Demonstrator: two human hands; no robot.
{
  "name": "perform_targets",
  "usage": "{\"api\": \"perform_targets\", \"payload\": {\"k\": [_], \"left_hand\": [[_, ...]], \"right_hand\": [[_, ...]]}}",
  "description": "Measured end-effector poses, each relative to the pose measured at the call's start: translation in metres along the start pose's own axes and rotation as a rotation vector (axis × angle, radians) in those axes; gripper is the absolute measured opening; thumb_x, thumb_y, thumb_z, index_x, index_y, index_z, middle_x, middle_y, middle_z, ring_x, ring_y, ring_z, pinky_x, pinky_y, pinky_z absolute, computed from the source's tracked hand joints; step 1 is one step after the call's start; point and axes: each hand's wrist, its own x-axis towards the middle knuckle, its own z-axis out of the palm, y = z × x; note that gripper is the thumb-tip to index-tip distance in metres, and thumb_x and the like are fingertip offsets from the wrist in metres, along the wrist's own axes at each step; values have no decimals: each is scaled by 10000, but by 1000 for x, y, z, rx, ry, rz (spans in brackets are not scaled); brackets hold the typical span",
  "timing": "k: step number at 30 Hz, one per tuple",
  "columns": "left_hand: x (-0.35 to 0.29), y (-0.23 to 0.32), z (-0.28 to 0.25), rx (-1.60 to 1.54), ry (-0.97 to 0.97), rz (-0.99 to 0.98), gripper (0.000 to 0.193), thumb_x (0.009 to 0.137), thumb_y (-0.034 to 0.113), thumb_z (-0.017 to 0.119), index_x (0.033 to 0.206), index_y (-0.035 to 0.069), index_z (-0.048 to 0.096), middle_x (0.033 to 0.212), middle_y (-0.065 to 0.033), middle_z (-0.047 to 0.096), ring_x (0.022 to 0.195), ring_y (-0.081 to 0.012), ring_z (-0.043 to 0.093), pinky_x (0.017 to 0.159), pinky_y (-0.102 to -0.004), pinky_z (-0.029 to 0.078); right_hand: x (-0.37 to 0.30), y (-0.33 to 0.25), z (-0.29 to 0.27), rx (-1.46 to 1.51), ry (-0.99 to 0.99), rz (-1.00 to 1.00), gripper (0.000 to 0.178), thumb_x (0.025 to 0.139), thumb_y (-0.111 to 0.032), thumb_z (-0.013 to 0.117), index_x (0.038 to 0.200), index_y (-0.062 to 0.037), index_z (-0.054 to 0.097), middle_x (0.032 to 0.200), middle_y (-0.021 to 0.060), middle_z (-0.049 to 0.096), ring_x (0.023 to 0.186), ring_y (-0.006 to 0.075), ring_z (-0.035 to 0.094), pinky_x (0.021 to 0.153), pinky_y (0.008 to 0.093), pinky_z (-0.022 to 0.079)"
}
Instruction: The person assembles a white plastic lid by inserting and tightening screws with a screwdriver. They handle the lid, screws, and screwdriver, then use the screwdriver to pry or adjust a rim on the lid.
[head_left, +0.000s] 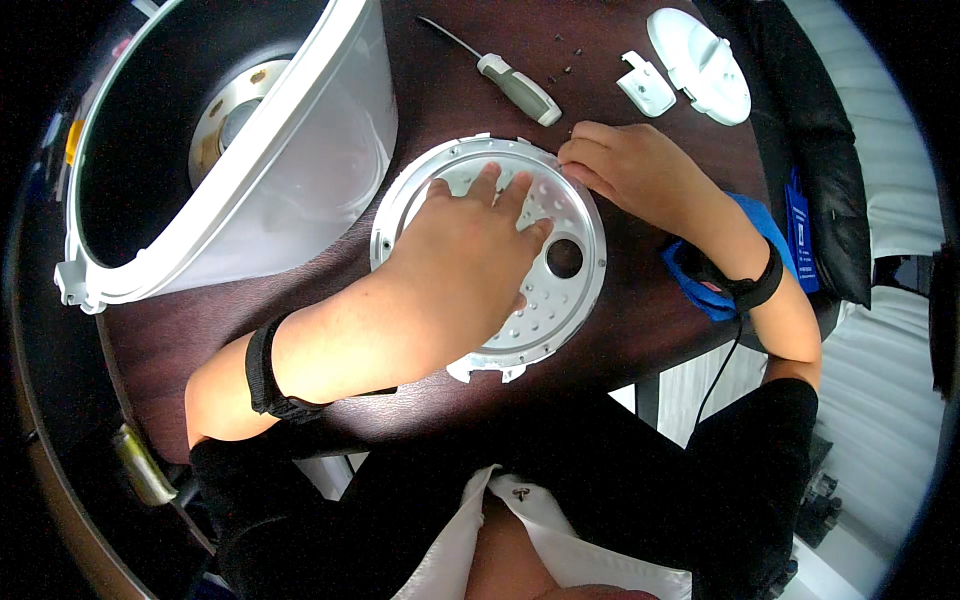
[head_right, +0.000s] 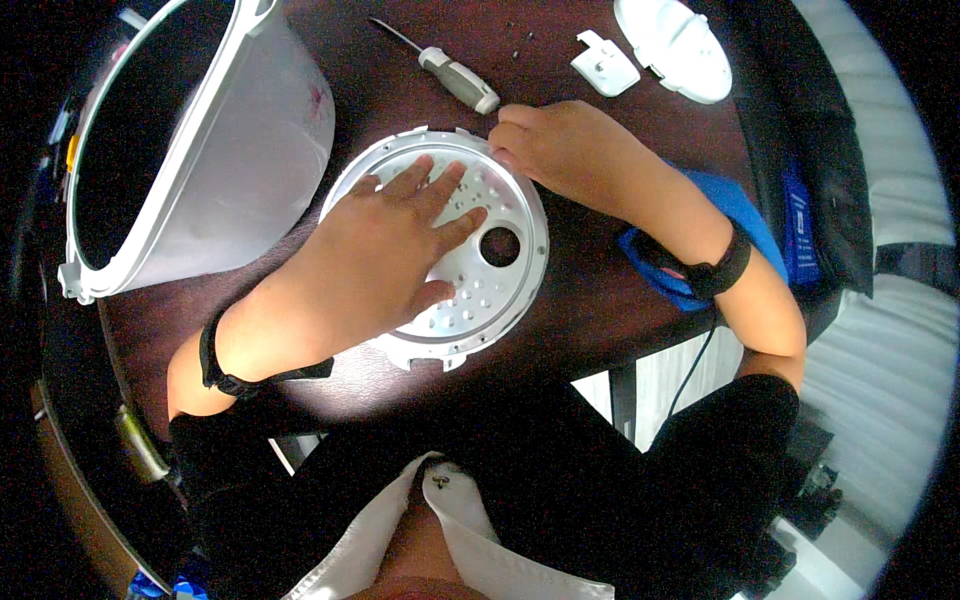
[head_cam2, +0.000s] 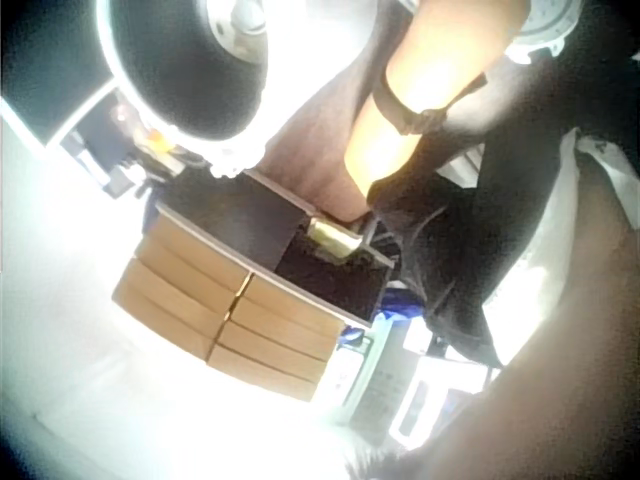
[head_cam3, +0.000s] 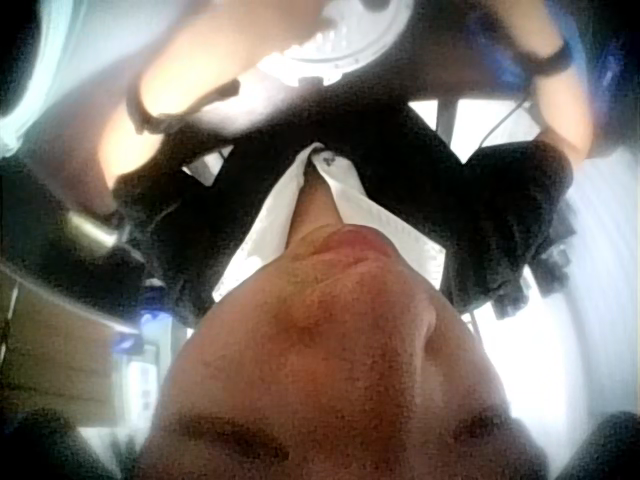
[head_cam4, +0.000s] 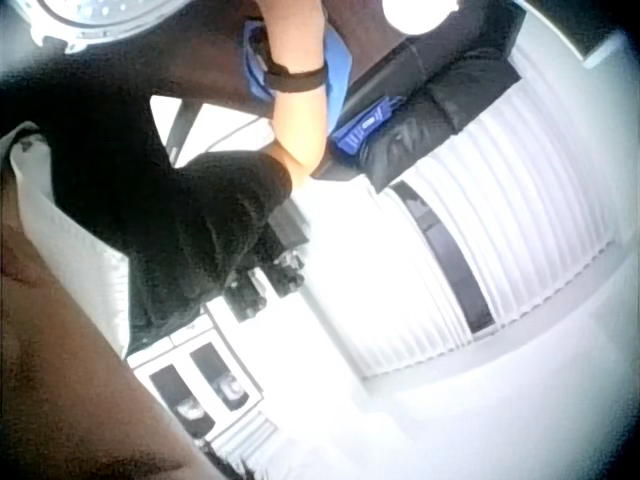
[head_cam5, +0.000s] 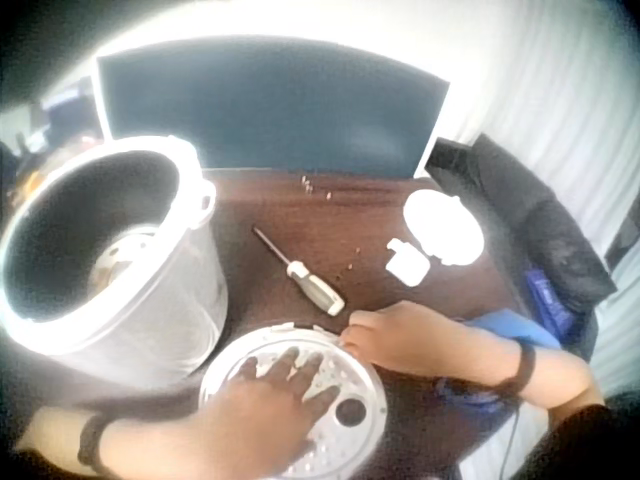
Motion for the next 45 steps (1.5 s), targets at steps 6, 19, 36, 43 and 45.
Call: {"api": "perform_targets", "payload": {"k": [6,19,36,43,45], "left_hand": [[2,-1,0,-44,0,1,596,800,294,707,1323,73,528,1407,-247,433,1304,-398,430,962,-467,448],[0,-3,5,-27,17,-4,568,820,285,684,1320,66,527,1409,-228,446,1294,-390,448,953,-450,446],[-1,-1,3,-2,10,-10,567,820,275,683,1324,68,525,1414,-224,443,1305,-383,438,973,-455,433],[-3,0,2,12,1,-21,602,816,280,689,1349,76,498,1422,-218,434,1304,-376,437,976,-456,434],[-2,0,0,-8,15,-26,625,812,279,694,1364,81,479,1418,-213,438,1307,-371,430,980,-456,431]], "right_hand": [[3,-3,-3,-2,-35,7,127,869,-129,612,943,-26,618,890,84,579,712,258,621,616,345,504],[-1,-1,0,89,53,22,127,828,-72,653,931,-3,627,897,95,608,708,280,639,605,356,519],[0,-6,-5,-4,67,28,123,841,-96,659,928,-22,615,874,86,608,691,278,642,586,363,517],[6,-12,-11,-82,2,-34,110,797,-88,579,887,-40,539,874,115,565,710,315,637,596,395,526],[9,-15,-14,-119,-24,-47,101,792,-76,578,876,-39,536,881,121,571,717,316,642,597,392,529]]}}
